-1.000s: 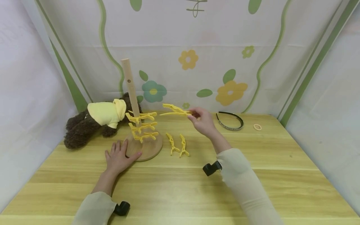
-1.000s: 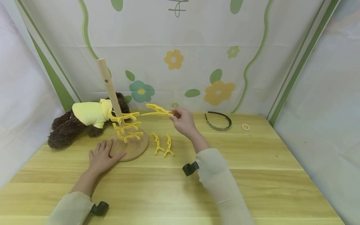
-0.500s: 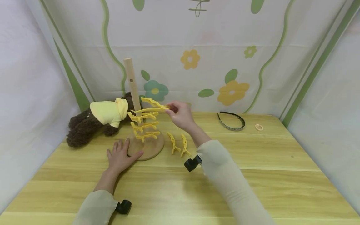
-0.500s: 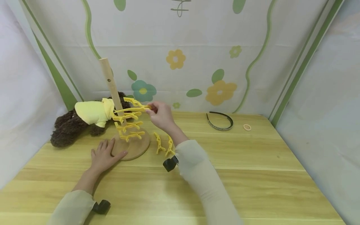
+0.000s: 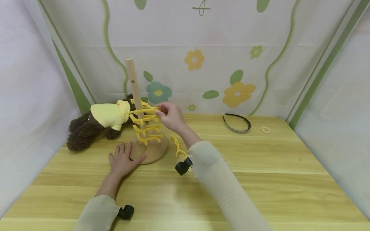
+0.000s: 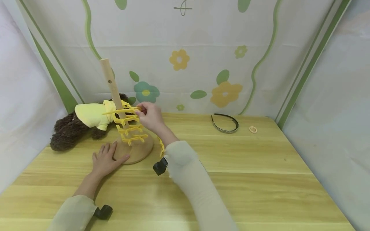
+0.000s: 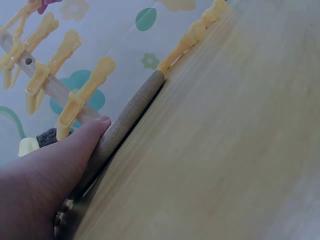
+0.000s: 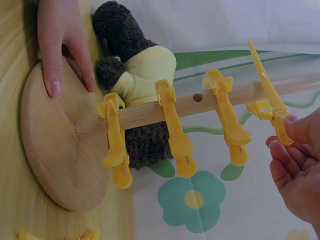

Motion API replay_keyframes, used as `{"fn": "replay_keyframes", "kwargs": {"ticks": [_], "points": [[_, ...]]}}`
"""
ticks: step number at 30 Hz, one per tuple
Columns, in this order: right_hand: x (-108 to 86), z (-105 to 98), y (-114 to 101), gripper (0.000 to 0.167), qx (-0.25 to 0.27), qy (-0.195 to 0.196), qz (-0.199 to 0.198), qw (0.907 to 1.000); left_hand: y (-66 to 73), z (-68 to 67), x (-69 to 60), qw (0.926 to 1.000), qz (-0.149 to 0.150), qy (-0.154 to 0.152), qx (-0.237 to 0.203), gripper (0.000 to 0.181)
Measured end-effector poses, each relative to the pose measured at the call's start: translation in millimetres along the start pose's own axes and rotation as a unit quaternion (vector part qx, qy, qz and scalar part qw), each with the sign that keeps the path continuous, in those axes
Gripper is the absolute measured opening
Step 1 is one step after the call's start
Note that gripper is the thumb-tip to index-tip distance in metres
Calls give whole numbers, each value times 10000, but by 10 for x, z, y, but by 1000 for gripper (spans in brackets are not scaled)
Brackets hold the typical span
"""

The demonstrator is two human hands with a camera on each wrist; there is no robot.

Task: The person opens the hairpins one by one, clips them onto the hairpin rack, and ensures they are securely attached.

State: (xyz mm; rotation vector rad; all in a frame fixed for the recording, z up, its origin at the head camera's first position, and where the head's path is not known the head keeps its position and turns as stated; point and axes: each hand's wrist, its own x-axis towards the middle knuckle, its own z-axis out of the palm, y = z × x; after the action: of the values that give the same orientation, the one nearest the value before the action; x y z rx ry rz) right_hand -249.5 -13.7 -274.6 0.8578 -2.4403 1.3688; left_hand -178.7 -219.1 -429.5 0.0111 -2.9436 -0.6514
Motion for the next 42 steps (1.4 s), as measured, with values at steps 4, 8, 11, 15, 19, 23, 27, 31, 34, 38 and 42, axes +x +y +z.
{"fn": "replay_keyframes", "kwargs": {"ticks": [4, 8, 11, 15, 19, 23, 27, 31, 34, 38, 42], "points": [[22, 22, -35, 19, -127, -143, 81, 9998, -10, -2, -6, 10000, 3, 2, 8, 96], [13, 34, -56, 26, -65, -377, 167, 9991, -16, -6, -13, 10000, -4, -11, 25, 96], [9, 39, -57, 30, 89, -475, 227, 9986, -12, -9, -12, 10000, -9, -34, 12, 96], [12, 32, -52, 31, 187, -470, 190, 9985, 0, -12, -7, 10000, -7, -42, -12, 96], [2, 12, -49, 34, 274, -518, 203, 9981, 5, -16, -4, 10000, -2, -29, -12, 96], [-5, -1, -42, 37, 340, -575, 209, 9975, 9, -21, -4, 10000, 5, -25, -9, 96], [-20, -25, -20, 42, 408, -561, 175, 9974, 13, -21, -5, 10000, 11, -8, -38, 96], [-81, -119, -4, 45, 501, -431, 51, 9978, 12, -2, 0, 10000, 11, -18, -41, 96], [-165, -228, 18, 46, 542, -277, -61, 9981, 6, 14, 4, 10000, 7, -26, -47, 96], [-341, -364, 122, 44, 550, -118, -20, 9984, -7, 24, 6, 10000, 2, -22, -64, 96], [-574, -430, 328, 40, 544, -44, 210, 9983, -11, 17, 2, 10000, 3, -21, -56, 96]]}}
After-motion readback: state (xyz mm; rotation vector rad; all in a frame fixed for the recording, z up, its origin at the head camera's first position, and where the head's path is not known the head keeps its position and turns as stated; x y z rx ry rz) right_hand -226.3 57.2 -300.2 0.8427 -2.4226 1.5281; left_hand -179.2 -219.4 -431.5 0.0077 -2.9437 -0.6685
